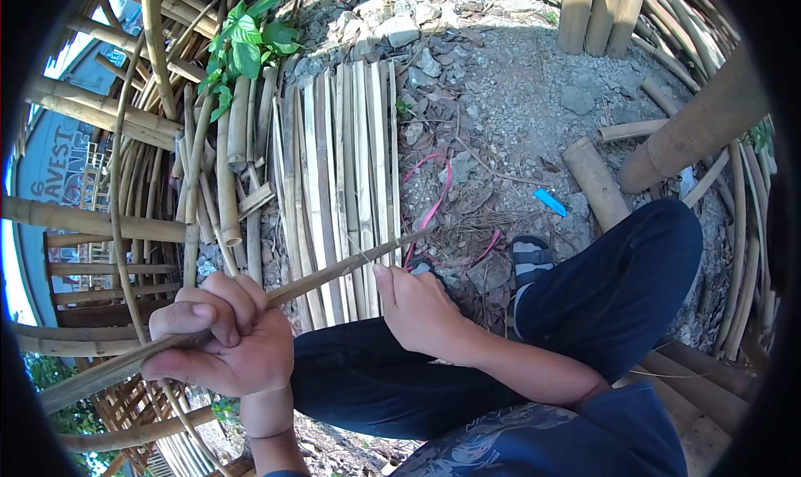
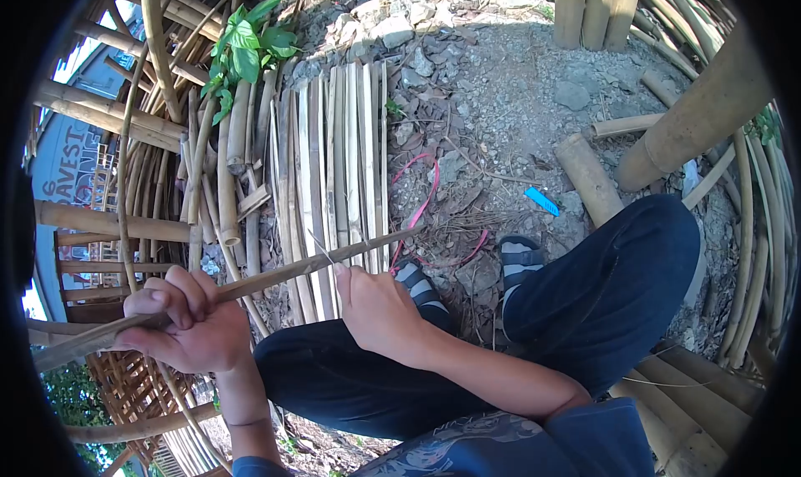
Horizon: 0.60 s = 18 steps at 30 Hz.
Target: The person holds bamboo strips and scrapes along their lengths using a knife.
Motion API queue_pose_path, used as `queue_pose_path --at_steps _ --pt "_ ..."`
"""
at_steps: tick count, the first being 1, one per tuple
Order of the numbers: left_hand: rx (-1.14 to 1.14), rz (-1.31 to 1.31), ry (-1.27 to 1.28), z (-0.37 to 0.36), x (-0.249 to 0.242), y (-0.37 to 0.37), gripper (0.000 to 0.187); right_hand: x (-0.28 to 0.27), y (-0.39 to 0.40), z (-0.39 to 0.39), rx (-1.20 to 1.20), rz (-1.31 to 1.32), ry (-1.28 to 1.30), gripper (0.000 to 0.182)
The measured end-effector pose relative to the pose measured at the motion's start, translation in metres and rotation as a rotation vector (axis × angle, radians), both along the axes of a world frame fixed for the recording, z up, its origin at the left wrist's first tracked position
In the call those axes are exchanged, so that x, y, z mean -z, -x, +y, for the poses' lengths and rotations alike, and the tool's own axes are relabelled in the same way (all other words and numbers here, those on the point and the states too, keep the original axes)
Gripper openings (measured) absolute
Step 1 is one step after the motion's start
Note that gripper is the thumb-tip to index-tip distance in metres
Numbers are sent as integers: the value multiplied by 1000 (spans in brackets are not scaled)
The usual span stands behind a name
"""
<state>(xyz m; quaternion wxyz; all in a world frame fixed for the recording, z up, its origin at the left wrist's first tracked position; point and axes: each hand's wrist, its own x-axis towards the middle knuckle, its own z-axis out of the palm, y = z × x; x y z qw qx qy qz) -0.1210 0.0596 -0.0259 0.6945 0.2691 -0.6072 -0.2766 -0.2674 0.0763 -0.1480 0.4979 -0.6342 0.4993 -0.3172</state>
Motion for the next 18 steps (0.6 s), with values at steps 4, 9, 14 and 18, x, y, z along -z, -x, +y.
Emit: queue_pose_path --at_steps 4,9,14,18 --pt "-23 23 -19 -2 0 -2 61 -19 3 10 -48 -31 2 36" --pt "21 -26 -10 -3 -2 -2 60 28 6 -1 40 -78 -10 36" --pt "56 -29 19 -6 -2 -2 60 27 -2 7 82 -96 -71 34" --pt "31 -18 14 -7 -3 -1 61 36 0 3 259 -303 -110 37"
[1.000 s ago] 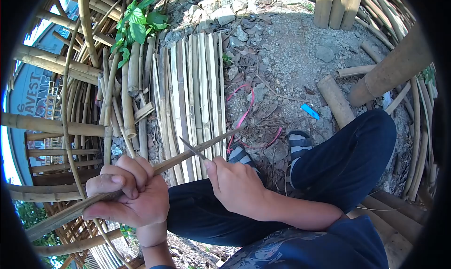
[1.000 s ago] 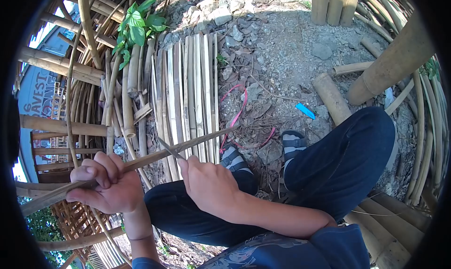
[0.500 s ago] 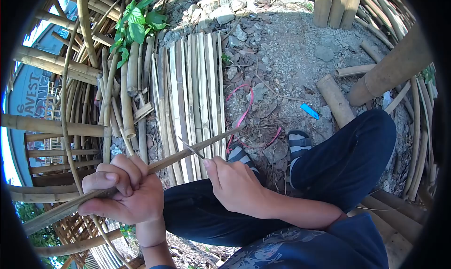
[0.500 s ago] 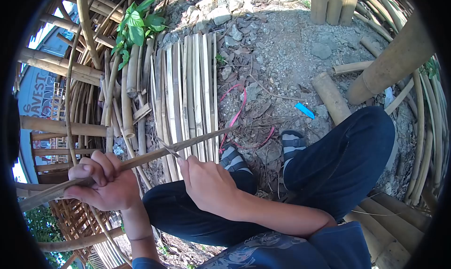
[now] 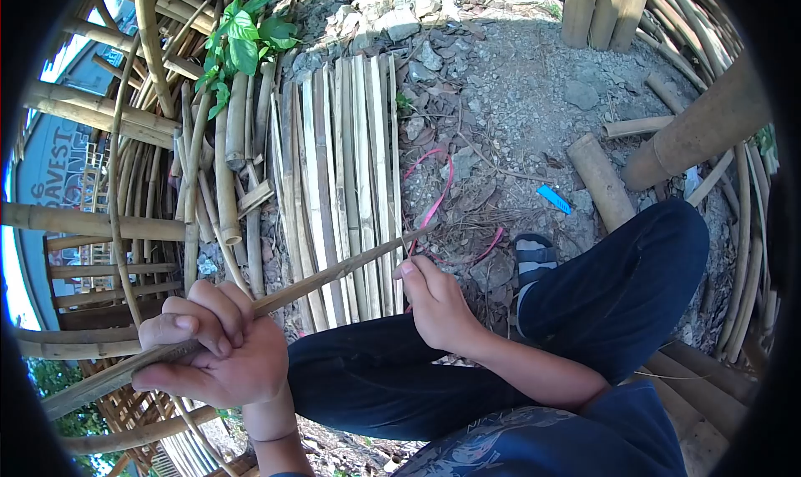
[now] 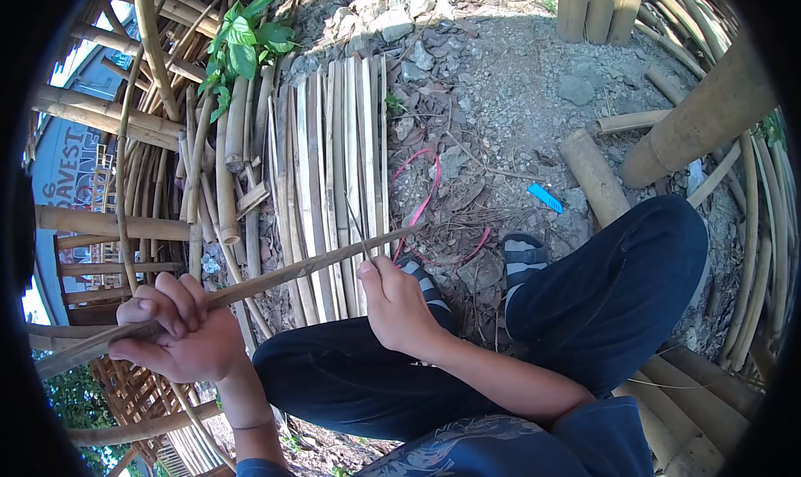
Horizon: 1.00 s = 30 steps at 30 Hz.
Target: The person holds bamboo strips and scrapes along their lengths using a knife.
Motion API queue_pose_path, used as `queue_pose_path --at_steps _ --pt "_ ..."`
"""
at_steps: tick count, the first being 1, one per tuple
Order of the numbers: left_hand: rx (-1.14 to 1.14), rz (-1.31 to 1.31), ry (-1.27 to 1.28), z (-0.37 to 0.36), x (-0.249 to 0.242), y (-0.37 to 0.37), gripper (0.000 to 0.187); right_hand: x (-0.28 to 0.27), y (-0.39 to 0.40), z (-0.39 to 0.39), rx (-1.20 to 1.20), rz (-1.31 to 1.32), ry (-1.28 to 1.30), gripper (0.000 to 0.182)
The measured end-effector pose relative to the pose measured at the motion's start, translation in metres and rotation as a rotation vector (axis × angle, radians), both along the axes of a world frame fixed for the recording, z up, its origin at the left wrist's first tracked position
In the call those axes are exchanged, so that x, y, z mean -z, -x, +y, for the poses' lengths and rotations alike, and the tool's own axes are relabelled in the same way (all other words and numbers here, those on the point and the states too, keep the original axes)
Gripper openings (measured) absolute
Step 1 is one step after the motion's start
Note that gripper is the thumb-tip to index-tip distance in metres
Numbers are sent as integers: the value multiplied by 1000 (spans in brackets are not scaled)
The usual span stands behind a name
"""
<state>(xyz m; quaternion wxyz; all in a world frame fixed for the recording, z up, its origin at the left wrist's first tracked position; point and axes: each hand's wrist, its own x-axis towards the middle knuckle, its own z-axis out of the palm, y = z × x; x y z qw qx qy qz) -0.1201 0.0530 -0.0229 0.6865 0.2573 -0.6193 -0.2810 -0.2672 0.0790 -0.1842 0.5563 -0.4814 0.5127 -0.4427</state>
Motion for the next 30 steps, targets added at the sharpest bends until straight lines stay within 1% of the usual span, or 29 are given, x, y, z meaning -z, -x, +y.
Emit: queue_pose_path --at_steps 2,4,5,10,12,14,15,16,18,19,20,22,23,26,27,30 --pt "-18 15 -6 -1 -1 1 62 -2 4 -1 -40 -8 -22 38" --pt "-27 3 -10 -1 -2 3 62 -16 3 4 -134 103 -32 38" --pt "-36 -10 -13 0 -2 4 62 -18 0 8 -164 132 11 39" --pt "-44 -22 -31 3 -2 8 61 -26 -4 10 -202 138 45 44" --pt "-61 -29 -40 6 -2 9 60 -25 -3 8 -221 326 58 44" --pt "-53 -2 -45 8 -2 11 57 14 -2 -2 -215 346 -79 43" --pt "-48 0 -34 7 -2 11 57 13 2 -5 -233 370 -83 43" --pt "-83 -4 -59 7 -2 10 59 -2 6 -9 -232 375 -79 43" --pt "-130 -15 -133 16 -1 8 60 -36 5 3 -299 205 58 43" --pt "-119 -16 -124 15 -1 8 60 -36 1 9 -268 151 95 42" --pt "-107 -17 -108 13 -2 9 60 -28 1 5 -266 152 102 42" --pt "-79 -7 -83 11 -3 10 58 -15 1 -5 -227 243 114 41" --pt "-53 6 -61 10 -2 12 57 -15 0 -3 -247 271 89 41" --pt "-67 20 -70 10 -1 9 56 -39 1 6 -246 249 156 40" --pt "-67 19 -70 11 0 11 56 -44 3 8 -269 243 122 40" --pt "-42 6 -54 13 -1 14 56 -24 -5 6 -225 277 88 41"
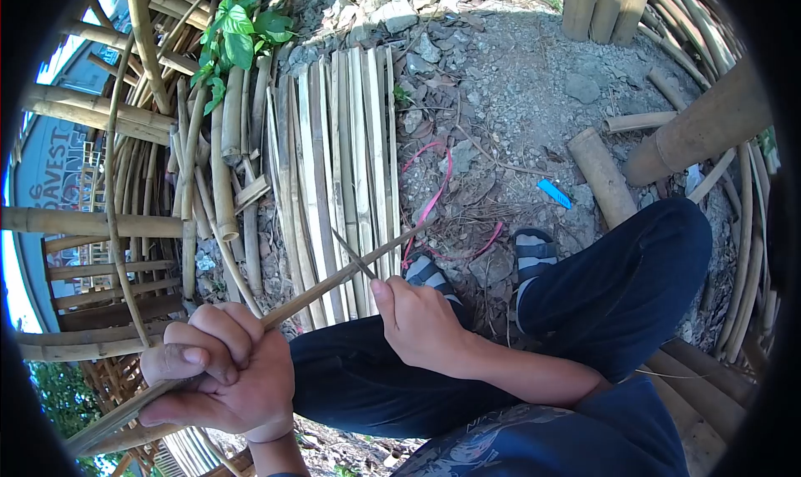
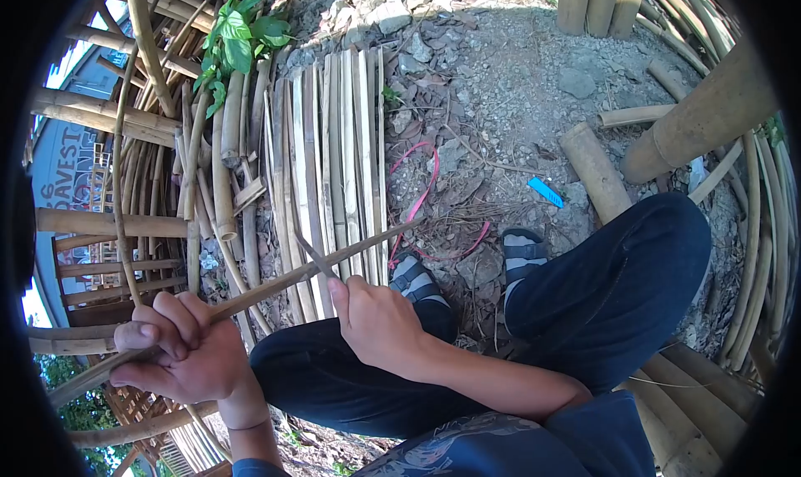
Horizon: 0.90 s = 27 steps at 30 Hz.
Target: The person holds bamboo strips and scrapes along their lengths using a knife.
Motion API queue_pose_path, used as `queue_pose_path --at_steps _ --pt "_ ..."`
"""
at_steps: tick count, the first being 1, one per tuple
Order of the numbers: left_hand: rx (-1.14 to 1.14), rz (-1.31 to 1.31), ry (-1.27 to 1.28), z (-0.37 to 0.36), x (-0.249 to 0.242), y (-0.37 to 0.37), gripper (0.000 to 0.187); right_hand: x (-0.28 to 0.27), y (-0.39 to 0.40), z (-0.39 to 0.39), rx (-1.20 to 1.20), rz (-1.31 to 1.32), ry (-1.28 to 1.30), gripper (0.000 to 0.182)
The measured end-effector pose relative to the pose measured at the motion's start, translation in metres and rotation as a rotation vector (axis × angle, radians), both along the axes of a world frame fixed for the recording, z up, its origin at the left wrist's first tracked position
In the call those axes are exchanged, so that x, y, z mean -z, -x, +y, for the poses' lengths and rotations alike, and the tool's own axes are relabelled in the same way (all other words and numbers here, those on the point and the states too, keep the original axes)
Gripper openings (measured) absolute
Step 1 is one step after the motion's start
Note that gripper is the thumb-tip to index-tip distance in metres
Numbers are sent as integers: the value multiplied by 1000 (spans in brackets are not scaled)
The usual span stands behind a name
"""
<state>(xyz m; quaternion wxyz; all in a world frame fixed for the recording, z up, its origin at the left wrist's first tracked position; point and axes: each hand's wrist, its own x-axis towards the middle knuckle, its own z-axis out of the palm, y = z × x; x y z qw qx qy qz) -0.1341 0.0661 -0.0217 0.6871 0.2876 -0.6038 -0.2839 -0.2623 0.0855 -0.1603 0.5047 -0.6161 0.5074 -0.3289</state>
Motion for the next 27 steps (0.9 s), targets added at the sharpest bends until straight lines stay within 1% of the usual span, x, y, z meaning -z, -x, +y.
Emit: queue_pose_path --at_steps 3,6,9,10,12,14,16,18,19,20,22,23,24,26,27 --pt "15 -12 -14 -3 -2 -1 56 7 7 -6 11 17 26 42" --pt "12 4 -5 -1 -1 0 56 3 5 -4 5 32 10 44" --pt "-45 -29 -48 1 0 -4 60 -7 6 -2 -10 40 -22 45" --pt "-54 -27 -41 2 0 -3 60 -2 2 1 -12 36 -29 45" --pt "-58 -21 -6 -3 0 -3 60 8 -2 -6 20 8 27 44" --pt "-83 -12 -23 -4 0 -9 59 1 -2 -2 22 -2 0 45" --pt "-59 -16 -17 -5 1 -7 59 -9 5 0 -4 11 75 45" --pt "-35 -28 -25 1 0 -8 59 9 4 -8 6 101 -1 46" --pt "-23 -38 -16 1 1 -7 60 19 3 -13 33 76 -39 45" --pt "-10 -48 -5 -1 1 -7 60 23 4 -15 36 77 -24 45" --pt "-4 -23 -3 -4 0 -7 58 7 9 -11 -9 65 -26 45" --pt "1 6 3 -4 1 -7 56 -10 9 -5 -15 10 0 46" --pt "0 8 -1 -4 2 -7 56 -14 9 0 -54 -7 15 47" --pt "16 4 4 -3 1 -6 57 1 6 -7 -14 83 -58 48" --pt "17 5 11 -2 0 -6 57 28 7 -15 0 94 -84 48"
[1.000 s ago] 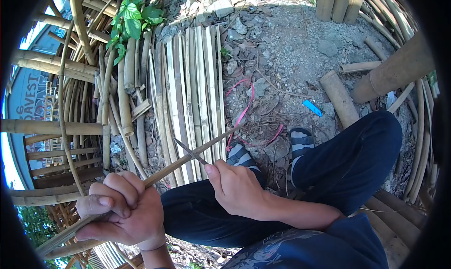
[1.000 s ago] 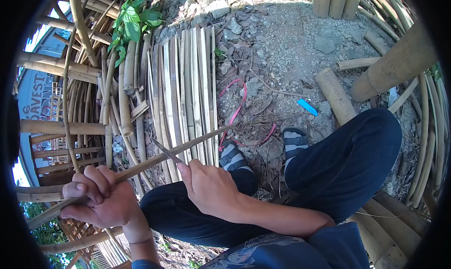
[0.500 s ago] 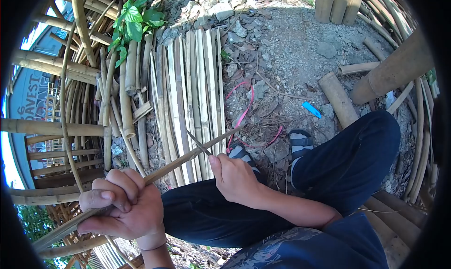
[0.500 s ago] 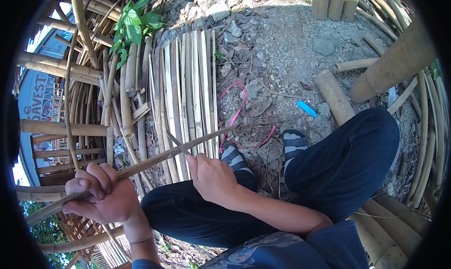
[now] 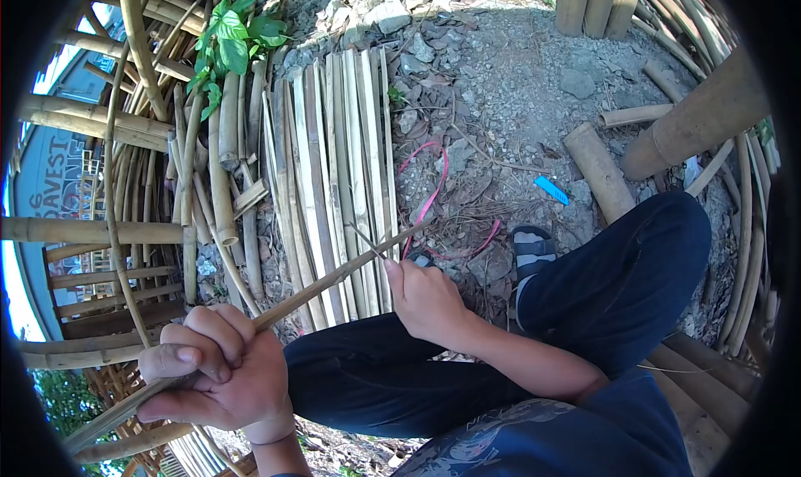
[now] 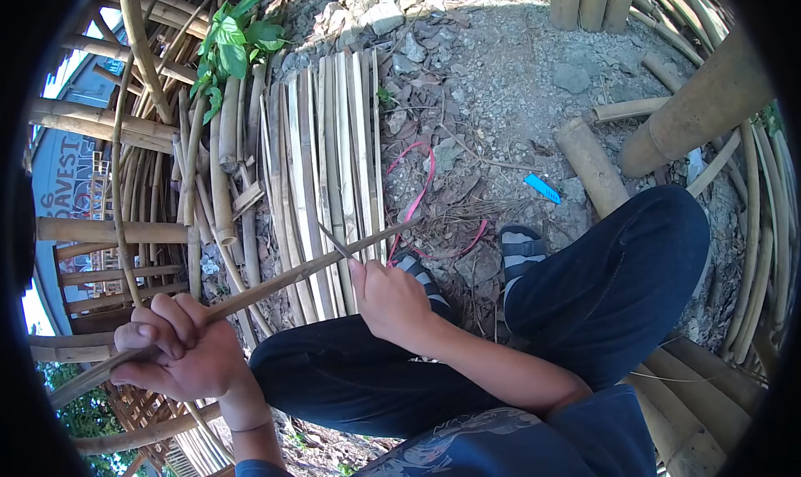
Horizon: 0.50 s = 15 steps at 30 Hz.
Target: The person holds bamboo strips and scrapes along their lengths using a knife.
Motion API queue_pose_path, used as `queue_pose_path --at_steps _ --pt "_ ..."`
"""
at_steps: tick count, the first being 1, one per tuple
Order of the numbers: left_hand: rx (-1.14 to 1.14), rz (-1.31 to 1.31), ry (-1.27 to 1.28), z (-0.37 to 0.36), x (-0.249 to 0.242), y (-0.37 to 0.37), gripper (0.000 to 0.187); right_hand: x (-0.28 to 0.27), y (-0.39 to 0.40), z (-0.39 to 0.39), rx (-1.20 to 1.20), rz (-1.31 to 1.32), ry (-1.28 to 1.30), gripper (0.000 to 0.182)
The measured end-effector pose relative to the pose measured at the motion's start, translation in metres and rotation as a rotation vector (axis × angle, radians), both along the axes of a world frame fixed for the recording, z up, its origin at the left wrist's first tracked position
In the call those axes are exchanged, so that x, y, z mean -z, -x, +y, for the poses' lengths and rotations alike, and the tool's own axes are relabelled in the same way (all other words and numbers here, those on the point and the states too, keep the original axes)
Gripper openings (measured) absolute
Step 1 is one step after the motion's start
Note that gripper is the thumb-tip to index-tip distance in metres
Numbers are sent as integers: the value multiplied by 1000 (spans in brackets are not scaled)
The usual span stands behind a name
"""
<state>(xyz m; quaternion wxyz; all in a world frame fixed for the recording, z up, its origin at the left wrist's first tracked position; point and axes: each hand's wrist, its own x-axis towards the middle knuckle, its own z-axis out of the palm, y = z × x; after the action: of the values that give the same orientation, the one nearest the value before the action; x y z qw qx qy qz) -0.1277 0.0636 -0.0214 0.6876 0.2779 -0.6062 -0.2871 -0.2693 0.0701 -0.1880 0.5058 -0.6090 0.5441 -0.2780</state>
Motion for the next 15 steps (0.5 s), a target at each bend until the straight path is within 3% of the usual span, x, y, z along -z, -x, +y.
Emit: queue_pose_path --at_steps 2,6,9,13,15 --pt "23 -35 10 0 0 1 58 53 -1 -8 20 45 -90 47" --pt "5 -6 23 -6 3 -7 58 -17 -3 11 -10 -36 11 45" --pt "25 -7 20 -8 2 -7 59 -3 -7 12 1 -63 73 45" --pt "-3 -13 22 -7 0 -9 58 67 -4 -2 115 102 -89 50" --pt "18 -10 25 -8 3 -11 58 62 -9 5 102 60 -61 48"
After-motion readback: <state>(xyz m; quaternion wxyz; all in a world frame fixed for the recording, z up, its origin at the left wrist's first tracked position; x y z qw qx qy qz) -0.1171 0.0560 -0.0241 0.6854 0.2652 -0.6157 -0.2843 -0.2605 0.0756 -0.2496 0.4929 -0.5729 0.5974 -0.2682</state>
